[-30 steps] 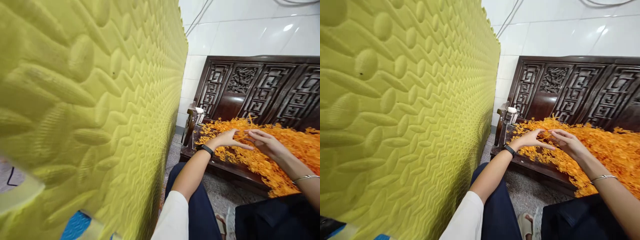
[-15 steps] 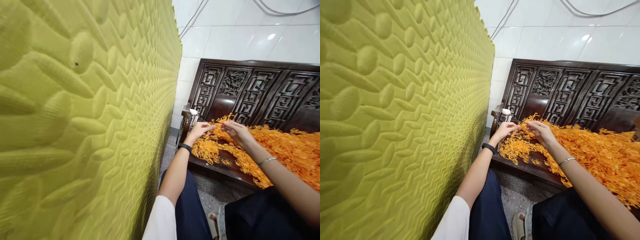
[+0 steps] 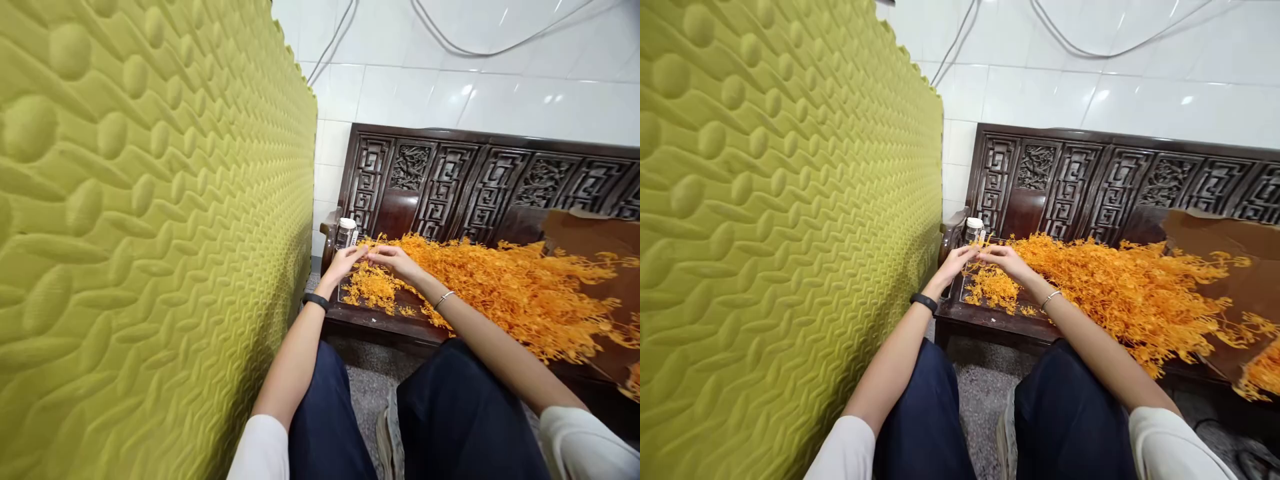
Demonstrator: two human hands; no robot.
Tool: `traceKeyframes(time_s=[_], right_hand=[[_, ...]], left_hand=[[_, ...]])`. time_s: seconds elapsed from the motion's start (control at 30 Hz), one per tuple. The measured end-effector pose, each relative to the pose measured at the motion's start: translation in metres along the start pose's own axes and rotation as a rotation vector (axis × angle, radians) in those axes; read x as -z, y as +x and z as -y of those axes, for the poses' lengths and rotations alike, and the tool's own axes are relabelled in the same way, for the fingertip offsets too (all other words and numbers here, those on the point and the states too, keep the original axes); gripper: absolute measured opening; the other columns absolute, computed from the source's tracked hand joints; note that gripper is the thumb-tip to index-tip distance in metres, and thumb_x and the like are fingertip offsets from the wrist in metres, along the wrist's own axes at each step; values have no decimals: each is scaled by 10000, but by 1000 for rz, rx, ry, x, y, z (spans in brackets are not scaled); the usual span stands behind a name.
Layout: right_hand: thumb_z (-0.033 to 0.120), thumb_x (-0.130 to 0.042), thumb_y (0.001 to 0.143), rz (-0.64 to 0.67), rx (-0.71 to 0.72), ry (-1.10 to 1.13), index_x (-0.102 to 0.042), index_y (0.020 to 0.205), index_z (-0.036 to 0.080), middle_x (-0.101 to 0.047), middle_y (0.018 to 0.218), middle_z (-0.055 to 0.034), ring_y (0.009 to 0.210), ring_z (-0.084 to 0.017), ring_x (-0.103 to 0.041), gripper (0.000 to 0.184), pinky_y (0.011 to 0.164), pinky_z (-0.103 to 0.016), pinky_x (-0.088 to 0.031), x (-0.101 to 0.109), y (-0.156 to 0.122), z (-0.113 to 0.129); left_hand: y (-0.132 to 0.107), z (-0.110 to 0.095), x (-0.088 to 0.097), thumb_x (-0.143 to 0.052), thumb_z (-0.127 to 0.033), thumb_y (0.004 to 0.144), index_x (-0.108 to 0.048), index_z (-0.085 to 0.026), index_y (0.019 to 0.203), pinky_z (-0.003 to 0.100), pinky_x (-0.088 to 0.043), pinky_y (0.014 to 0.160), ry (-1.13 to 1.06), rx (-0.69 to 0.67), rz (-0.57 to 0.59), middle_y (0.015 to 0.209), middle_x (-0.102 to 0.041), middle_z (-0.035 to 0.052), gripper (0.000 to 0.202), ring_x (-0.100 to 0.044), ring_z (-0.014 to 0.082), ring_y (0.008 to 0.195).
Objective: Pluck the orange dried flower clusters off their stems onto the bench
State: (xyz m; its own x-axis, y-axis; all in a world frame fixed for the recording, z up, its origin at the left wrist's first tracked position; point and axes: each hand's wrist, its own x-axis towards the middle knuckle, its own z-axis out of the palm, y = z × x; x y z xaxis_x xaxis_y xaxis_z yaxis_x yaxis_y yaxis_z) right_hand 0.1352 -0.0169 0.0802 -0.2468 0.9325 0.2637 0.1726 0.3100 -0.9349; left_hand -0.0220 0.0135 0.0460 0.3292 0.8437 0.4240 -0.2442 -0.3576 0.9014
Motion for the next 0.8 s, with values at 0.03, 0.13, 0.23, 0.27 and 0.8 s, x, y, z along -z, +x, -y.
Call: traceKeyframes(time_s=[0.03,0.13,0.23,0.27,0.8], right_hand=[[432,-757,582,40,-3,-57,-676,670,166,-641,663,-10,646,-126,-561,292,673,-279,-458,-2,-4,3],[424,-726,631,70,19,-170,-692,748,165,-650,689,-14,663,-137,-565,286,693,-298,-461,-1,-21,11],[386,-720,657,-57,128,-209,-679,924,191,-672,892,-40,788,-161,-595,333,740,-308,-472,4,-41,21],[380,-708,676,-101,180,-211,-666,978,208,-664,971,-45,845,-168,-597,350,760,-308,-473,5,-46,24],[411,-691,664,95,268,-315,-659,711,193,-631,758,-19,747,-160,-546,226,722,-292,-415,-1,-44,15]], left_hand=[[-4,-4,0,-646,-456,689,-661,-103,838,255,-429,785,-23,-24,22,847,-671,60,384,-580,128,800],[-16,-15,-3,-706,-384,638,-649,-105,801,247,-443,758,-32,-54,21,810,-669,40,329,-595,125,768],[-32,-25,-11,-662,-410,679,-586,-114,801,257,-463,685,-16,-23,20,736,-644,20,329,-604,110,644],[-37,-27,-14,-646,-416,692,-563,-119,804,256,-462,646,5,-7,49,696,-629,7,328,-593,103,590],[-48,-25,-19,-709,-316,561,-603,-106,570,222,-314,567,222,152,174,521,-508,-44,236,-413,59,534]])
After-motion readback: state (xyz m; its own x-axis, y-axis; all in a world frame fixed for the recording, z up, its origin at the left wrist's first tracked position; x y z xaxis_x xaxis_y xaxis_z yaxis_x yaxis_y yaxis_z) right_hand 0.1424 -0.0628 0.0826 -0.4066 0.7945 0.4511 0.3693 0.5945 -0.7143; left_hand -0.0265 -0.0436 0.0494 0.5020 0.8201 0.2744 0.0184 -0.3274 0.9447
